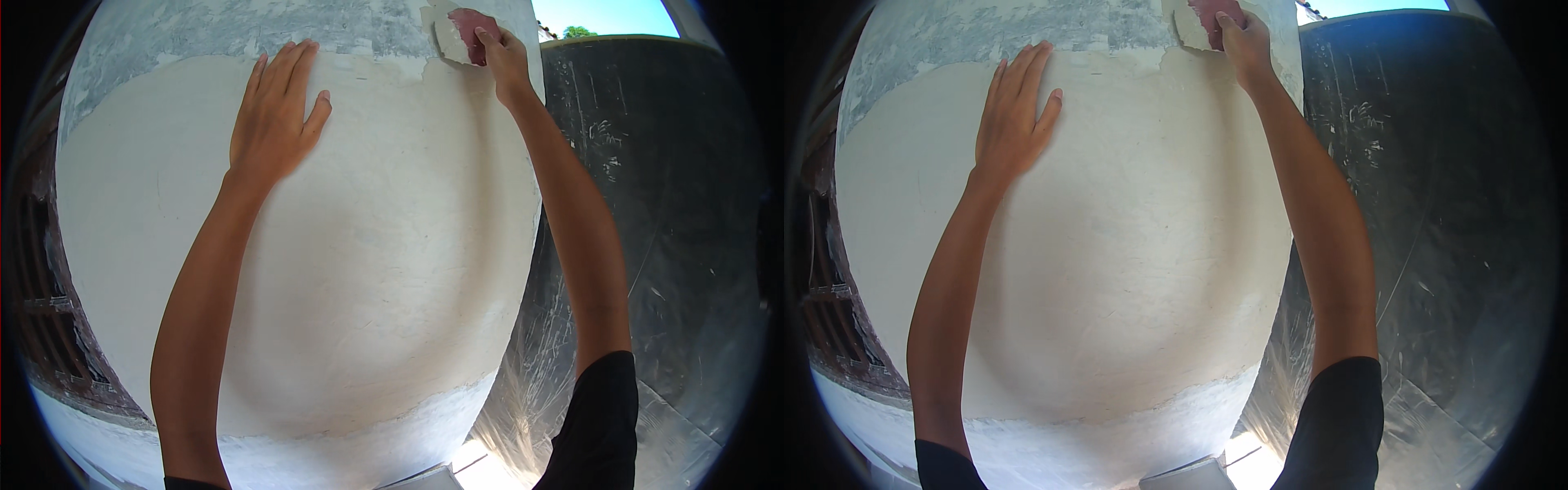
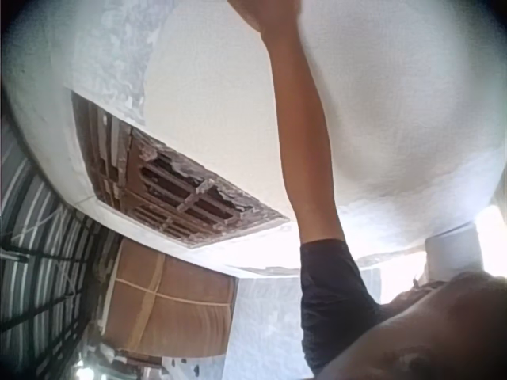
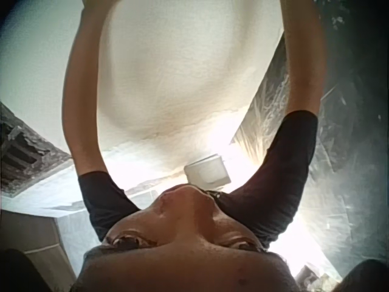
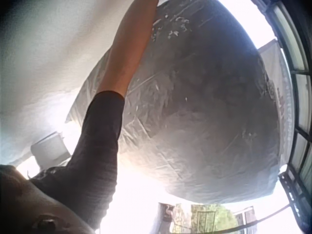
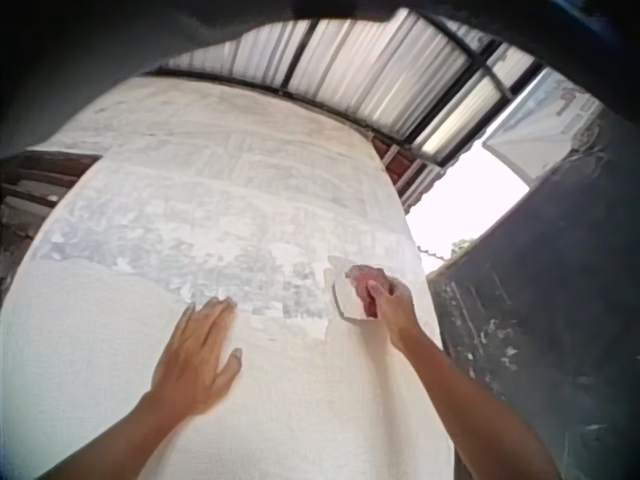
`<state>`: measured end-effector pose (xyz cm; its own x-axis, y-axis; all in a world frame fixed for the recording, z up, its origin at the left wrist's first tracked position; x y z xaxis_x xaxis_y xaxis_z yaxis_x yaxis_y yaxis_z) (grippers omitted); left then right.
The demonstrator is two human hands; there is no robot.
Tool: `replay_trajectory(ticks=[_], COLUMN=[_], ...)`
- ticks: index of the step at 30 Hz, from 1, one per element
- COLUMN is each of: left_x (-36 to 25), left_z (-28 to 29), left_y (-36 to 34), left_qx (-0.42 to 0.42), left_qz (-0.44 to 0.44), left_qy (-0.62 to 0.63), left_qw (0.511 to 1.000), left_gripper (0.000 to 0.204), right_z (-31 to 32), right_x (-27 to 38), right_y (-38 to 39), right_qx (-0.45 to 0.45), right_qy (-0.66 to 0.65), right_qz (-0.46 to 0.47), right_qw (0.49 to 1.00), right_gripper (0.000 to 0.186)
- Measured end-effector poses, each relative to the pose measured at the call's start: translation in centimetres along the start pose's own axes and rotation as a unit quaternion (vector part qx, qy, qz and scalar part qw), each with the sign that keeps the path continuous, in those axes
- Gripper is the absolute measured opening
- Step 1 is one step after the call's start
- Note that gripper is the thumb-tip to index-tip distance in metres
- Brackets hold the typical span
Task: The person applies wall putty to a wall using a putty scraper, smoothing the surface.
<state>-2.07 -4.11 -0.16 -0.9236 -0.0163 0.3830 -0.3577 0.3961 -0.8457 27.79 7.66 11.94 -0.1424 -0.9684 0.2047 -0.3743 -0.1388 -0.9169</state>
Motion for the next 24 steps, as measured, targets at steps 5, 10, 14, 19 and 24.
replay_trajectory(ticks=[5,10,14,19,24], left_x=[-0.6,-0.3,-0.3,-0.3,-0.2], left_z=[-0.1,0.0,0.1,0.2,0.0], left_y=[-0.3,-0.1,-0.1,-0.2,-0.1], left_qx=[-0.014,-0.002,-0.006,-0.014,-0.003], left_qz=[-0.009,-0.002,-0.004,-0.007,-0.005], left_qy=[0.009,0.003,0.001,0.008,-0.001], left_qw=[1.0,1.0,1.0,1.0,1.0], left_gripper=[0.053,0.054,0.054,0.054,0.054], right_z=[3.3,4.4,1.4,4.3,4.0], right_x=[-3.2,-1.7,-0.5,-1.1,-1.1], right_y=[-4.5,-2.6,-0.7,-1.6,-0.4], right_qx=[-0.06,-0.165,0.012,-0.1,-0.119], right_qy=[0.056,0.077,0.068,0.108,-0.02], right_qz=[0.017,-0.021,0.059,0.02,-0.026], right_qw=[0.997,0.983,0.996,0.989,0.992], right_gripper=[0.034,0.035,0.039,0.038,0.033])
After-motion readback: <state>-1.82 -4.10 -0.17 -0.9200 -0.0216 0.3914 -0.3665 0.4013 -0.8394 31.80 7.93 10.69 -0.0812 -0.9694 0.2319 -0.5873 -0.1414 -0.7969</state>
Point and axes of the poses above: each hand's wrist, its own y-axis away from the middle knuckle, its own z-axis out of the back of the hand, x = y × z, the point moved 5 cm from there along -y, towards the middle knuckle, and after that the axes turned 9 degrees about -x, right-handed, at the moved point
